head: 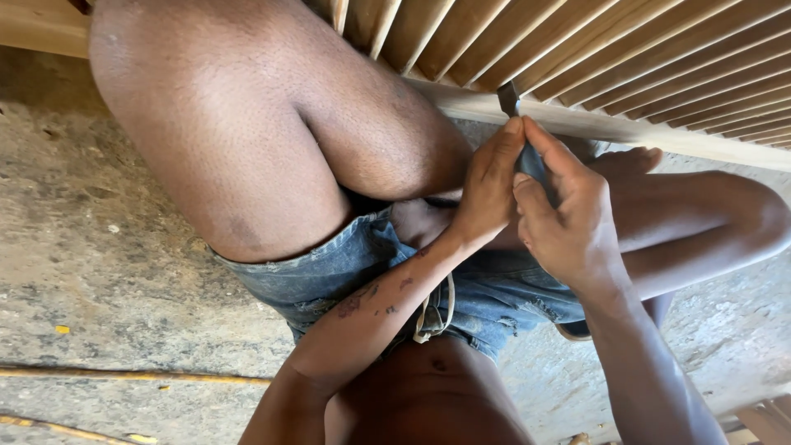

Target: Scraping and cleaning the joints between wooden slats on a furniture piece using a hand tool

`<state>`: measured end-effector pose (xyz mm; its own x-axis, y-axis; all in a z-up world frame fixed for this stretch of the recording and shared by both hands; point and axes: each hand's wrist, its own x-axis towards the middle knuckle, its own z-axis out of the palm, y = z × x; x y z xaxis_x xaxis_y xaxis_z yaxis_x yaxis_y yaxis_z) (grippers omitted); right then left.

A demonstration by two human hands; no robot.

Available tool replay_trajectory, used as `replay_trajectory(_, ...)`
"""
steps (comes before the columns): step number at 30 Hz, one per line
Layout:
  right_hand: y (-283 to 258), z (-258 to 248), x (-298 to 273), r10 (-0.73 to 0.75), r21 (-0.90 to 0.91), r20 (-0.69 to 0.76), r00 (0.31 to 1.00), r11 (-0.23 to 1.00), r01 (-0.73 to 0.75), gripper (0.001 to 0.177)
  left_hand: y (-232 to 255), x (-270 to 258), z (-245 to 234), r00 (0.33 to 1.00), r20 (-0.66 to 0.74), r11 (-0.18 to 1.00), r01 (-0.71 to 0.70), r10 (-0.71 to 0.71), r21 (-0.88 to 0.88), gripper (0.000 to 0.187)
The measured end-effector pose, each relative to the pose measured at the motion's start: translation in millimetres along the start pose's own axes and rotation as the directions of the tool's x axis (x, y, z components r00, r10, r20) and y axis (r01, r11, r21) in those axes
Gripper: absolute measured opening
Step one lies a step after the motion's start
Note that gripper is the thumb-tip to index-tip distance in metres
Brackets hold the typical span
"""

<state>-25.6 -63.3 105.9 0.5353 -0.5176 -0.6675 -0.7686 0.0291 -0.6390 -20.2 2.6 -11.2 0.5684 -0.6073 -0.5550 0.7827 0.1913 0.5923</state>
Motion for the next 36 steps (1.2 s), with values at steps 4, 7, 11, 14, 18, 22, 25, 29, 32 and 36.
replay_trajectory(4, -10.5, 19.9, -2.2, -0.087, -0.086, -0.073, 0.993, 0.993, 0.081, 0.05, -3.3, -0.4, -7.4, 0.99, -0.047, 0.977, 0.126, -0.135, -0.169, 0.031)
replay_trajectory(7, -8.3, 30.4, -12.0, -0.192, -0.158, -0.176, 0.966, 0.974, 0.164, 0.05, 7.7, 0.7, -17.8, 0.984, -0.048, 0.963, 0.154, -0.169, -0.221, 0.027)
replay_trajectory(11, 25.8, 44.7, -13.2, -0.218, -0.297, -0.202, 0.955, 0.943, 0.152, 0.058, -2.4, 12.5, -42.3, 0.951, 0.293, 0.968, 0.159, -0.098, -0.193, 0.032)
replay_trajectory(14, 26.8, 58.0, -6.1, -0.323, -0.284, -0.371, 0.871, 0.932, 0.225, 0.043, -14.7, 27.9, -56.3, 0.97, 0.233, 0.893, -0.165, 0.07, 0.418, 0.026)
replay_trajectory(18, 43.9, 43.9, 0.7, -0.392, -0.246, -0.365, 0.845, 0.915, 0.318, 0.05, -8.2, -3.3, -19.4, 0.985, 0.137, 0.728, -0.169, 0.104, 0.664, 0.027)
replay_trajectory(22, 61.8, 26.9, -46.1, -0.258, -0.018, -0.283, 0.924, 0.964, 0.264, 0.048, 36.8, -28.6, -12.5, 0.965, -0.099, 0.959, 0.255, -0.244, 0.124, 0.035)
replay_trajectory(25, 63.6, 15.6, -73.0, -0.259, 0.051, -0.295, 0.92, 0.957, 0.286, 0.05, 50.9, -49.4, -22.0, 0.96, 0.256, 0.941, 0.018, -0.111, 0.339, 0.044)
replay_trajectory(29, 80.5, -2.1, -82.6, -0.091, 0.361, -0.214, 0.973, 0.918, 0.166, 0.05, 70.8, -49.0, -24.9, 0.937, 0.343, 0.262, -0.346, 0.059, 0.901, 0.036)
replay_trajectory(32, 84.6, -13.2, -84.7, -0.112, 0.383, -0.206, 0.972, 0.905, 0.186, 0.047, 72.6, -19.1, -19.8, 0.924, 0.379, -0.126, -0.369, 0.061, 0.921, 0.035)
replay_trajectory(36, 106.6, -20.6, -73.5, -0.157, 0.356, -0.235, 0.959, 0.904, 0.235, 0.047, 48.5, 40.6, -26.8, 0.897, 0.432, -0.537, -0.409, -0.091, 0.738, 0.046)
